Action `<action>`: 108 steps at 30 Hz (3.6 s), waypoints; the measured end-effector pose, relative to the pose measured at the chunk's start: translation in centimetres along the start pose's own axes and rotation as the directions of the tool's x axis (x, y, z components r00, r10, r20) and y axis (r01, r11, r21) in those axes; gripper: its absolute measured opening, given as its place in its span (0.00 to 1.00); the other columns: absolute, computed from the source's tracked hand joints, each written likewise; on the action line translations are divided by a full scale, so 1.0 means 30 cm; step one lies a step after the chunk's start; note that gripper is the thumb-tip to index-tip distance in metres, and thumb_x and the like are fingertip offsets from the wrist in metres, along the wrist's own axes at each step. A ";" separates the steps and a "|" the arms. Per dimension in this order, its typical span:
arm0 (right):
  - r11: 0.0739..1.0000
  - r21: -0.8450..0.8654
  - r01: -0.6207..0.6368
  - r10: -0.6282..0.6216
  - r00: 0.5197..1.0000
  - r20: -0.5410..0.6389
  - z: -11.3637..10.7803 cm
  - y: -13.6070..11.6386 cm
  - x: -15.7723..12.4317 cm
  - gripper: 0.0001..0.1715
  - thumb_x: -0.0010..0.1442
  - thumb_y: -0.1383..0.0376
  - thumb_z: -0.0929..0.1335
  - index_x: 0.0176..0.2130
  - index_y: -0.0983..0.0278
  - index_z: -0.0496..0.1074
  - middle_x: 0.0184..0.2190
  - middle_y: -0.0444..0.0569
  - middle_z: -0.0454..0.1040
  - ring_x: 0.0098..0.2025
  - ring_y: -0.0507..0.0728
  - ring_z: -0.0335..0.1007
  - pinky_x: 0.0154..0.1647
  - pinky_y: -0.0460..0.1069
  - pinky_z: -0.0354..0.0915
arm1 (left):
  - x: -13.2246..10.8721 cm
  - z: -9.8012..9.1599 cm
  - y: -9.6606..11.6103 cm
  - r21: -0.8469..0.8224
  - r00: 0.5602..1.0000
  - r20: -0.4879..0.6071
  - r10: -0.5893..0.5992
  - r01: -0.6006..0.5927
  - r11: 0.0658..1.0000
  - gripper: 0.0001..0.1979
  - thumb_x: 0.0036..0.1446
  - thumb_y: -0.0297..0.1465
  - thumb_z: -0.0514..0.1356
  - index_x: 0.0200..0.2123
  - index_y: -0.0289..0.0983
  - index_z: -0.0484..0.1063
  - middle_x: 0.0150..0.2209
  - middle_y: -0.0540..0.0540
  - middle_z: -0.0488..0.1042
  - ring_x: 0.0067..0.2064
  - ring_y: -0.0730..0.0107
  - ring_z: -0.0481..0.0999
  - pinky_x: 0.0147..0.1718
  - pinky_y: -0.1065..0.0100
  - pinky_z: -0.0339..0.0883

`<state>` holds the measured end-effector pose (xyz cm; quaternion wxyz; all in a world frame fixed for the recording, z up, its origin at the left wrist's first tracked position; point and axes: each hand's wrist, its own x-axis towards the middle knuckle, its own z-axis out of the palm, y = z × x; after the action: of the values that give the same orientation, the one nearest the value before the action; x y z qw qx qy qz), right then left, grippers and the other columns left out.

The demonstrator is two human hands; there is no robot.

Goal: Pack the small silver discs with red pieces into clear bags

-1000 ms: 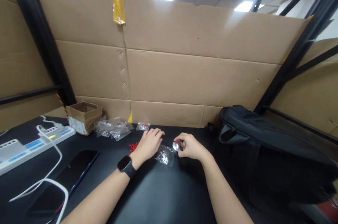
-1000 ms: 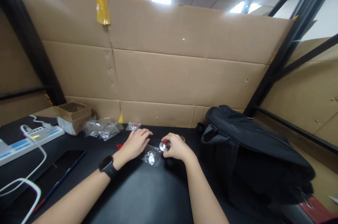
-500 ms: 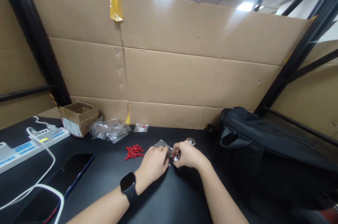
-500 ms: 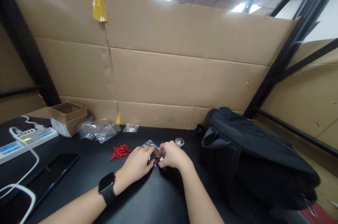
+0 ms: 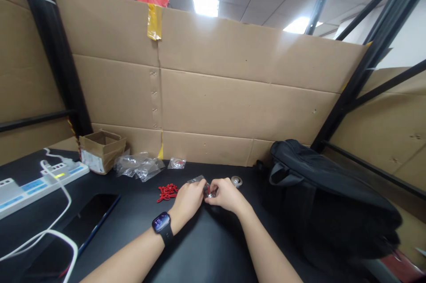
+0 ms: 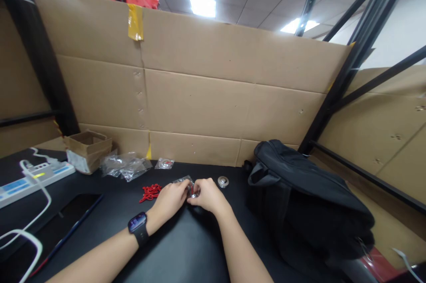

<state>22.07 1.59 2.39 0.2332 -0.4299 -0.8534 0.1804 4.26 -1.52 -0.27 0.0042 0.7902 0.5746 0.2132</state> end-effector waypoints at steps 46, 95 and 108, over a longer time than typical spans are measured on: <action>0.978 0.208 0.028 0.023 0.970 -0.240 0.157 0.066 0.065 0.13 0.49 0.68 0.72 0.33 0.60 0.65 0.29 0.42 0.70 0.30 0.53 0.67 0.32 0.46 0.63 | -0.005 0.024 -0.080 -0.439 0.975 -0.043 0.218 -0.214 0.873 0.40 0.51 0.15 0.50 0.66 0.44 0.53 0.60 0.43 0.70 0.60 0.60 0.71 0.59 0.59 0.67; 0.966 0.257 0.021 0.033 0.978 -0.206 0.075 0.144 0.065 0.05 0.56 0.67 0.70 0.30 0.64 0.77 0.29 0.46 0.76 0.32 0.54 0.71 0.35 0.48 0.65 | 0.025 -0.047 -0.143 -0.243 0.999 -0.041 -0.015 0.005 0.970 0.07 0.63 0.28 0.56 0.36 0.42 0.74 0.40 0.49 0.79 0.46 0.63 0.74 0.48 0.61 0.55; 0.719 0.680 -0.144 0.336 0.929 -0.159 0.096 0.155 0.079 0.17 0.49 0.61 0.71 0.38 0.61 0.64 0.22 0.39 0.74 0.21 0.53 0.72 0.21 0.44 0.60 | 0.034 0.025 -0.114 -0.424 0.994 -0.091 -0.065 0.020 0.905 0.26 0.62 0.28 0.54 0.62 0.45 0.53 0.38 0.52 0.78 0.44 0.64 0.77 0.52 0.55 0.55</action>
<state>22.25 5.85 -1.79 0.4579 -0.4484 -0.6310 0.4370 1.68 0.75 -1.46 0.1502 0.7458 0.5313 0.3727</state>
